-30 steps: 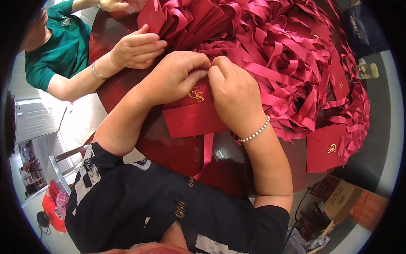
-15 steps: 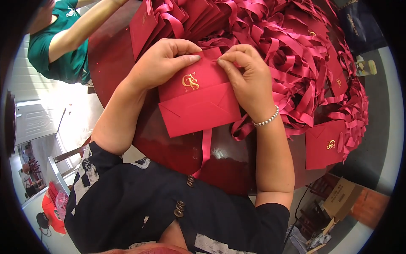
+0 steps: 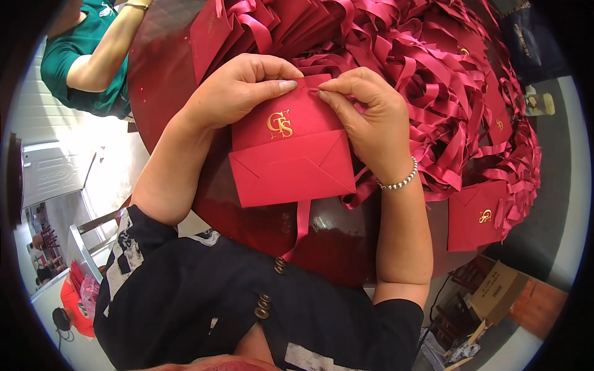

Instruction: The person attaches ribbon handles to paper gift bags by threading ribbon straps through the slits of each bag by hand.

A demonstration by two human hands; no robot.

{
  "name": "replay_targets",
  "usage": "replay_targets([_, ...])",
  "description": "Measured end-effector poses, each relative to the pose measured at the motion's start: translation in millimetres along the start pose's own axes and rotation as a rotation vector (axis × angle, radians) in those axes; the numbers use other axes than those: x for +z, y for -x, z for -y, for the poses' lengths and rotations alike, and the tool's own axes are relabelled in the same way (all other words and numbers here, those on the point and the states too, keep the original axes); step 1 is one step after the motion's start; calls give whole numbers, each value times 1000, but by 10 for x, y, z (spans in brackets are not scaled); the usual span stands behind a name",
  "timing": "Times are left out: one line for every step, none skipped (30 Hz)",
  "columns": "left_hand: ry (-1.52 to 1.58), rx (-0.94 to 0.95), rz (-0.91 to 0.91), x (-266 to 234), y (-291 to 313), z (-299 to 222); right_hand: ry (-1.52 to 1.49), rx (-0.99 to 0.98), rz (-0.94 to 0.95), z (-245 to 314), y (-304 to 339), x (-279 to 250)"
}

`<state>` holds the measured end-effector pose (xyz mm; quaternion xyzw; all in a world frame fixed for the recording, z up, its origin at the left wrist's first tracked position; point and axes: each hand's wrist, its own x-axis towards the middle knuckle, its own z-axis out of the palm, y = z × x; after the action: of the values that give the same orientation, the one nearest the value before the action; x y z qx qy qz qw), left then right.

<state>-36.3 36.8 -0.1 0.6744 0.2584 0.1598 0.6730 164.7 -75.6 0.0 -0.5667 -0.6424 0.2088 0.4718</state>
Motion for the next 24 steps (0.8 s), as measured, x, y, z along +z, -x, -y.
replay_targets([1, 0, 1, 0, 0, 8, 20, -28, 2, 22, 4, 13])
replay_targets([-32, 8, 3, -1, 2, 11, 21, -27, 2, 34, 5, 20])
replay_targets([-65, 17, 6, -2, 2, 15, 32, -30, 13, 43, 6, 26])
replay_targets([-64, 17, 6, 2, 1, 16, 42, -33, 25, 46, 7, 29])
replay_targets([-93, 19, 7, 6, 3, 10, 42, -34, 25, 47, 5, 31])
replay_targets([-122, 21, 7, 11, 5, 3, 32, -29, 33, 44, 4, 35])
replay_targets([-122, 22, 6, 16, 7, -7, 23, -24, 41, 38, 5, 41])
replay_targets([-168, 36, 3, 24, 8, -20, 24, -24, 40, 15, 7, 45])
replay_targets([-214, 51, 0, 31, 4, -27, 35, -60, 22, -21, 6, 49])
replay_targets([-213, 52, 1, 38, -6, -11, 47, -95, 2, -41, 5, 49])
replay_targets([-208, 93, -19, 45, -11, 19, 48, -96, 3, -35, 3, 51])
replay_targets([-203, 135, -39, 52, -18, 45, 69, -91, 13, -25, 4, 56])
replay_targets([-203, 137, -39, 62, -23, 62, 90, -86, 22, -12, 7, 58])
replay_targets([-242, 165, -46, 72, -21, 81, 90, -88, 22, -3, 14, 65])
replay_targets([-281, 193, -52, 78, -17, 87, 176, -107, 34, 13, 25, 69])
replay_targets([-283, 195, -53, 84, -10, 77, 262, -127, 45, 31, 36, 76])
replay_targets([-318, 216, -46, 91, -8, 50, 321, -175, 14, 58, 43, 109])
replay_targets([-354, 237, -39, 99, -6, 25, 324, -179, 9, 73, 52, 140])
replay_targets([-413, 291, -50, 112, -10, 65, 439, -254, 26, 82, 63, 172])
replay_targets([-472, 344, -61, 131, -9, 94, 554, -329, 43, 90, 73, 203])
replay_targets([-454, 320, -73, 135, -5, 97, 583, -340, 46, 101, 76, 226])
replay_targets([-436, 297, -87, 140, 5, 79, 587, -347, 40, 100, 79, 224])
replay_targets([-440, 310, -87, 140, 5, 59, 543, -302, 32, 101, 75, 209])
replay_targets([-439, 286, -61, 133, 11, 40, 499, -259, 23, 119, 65, 186])
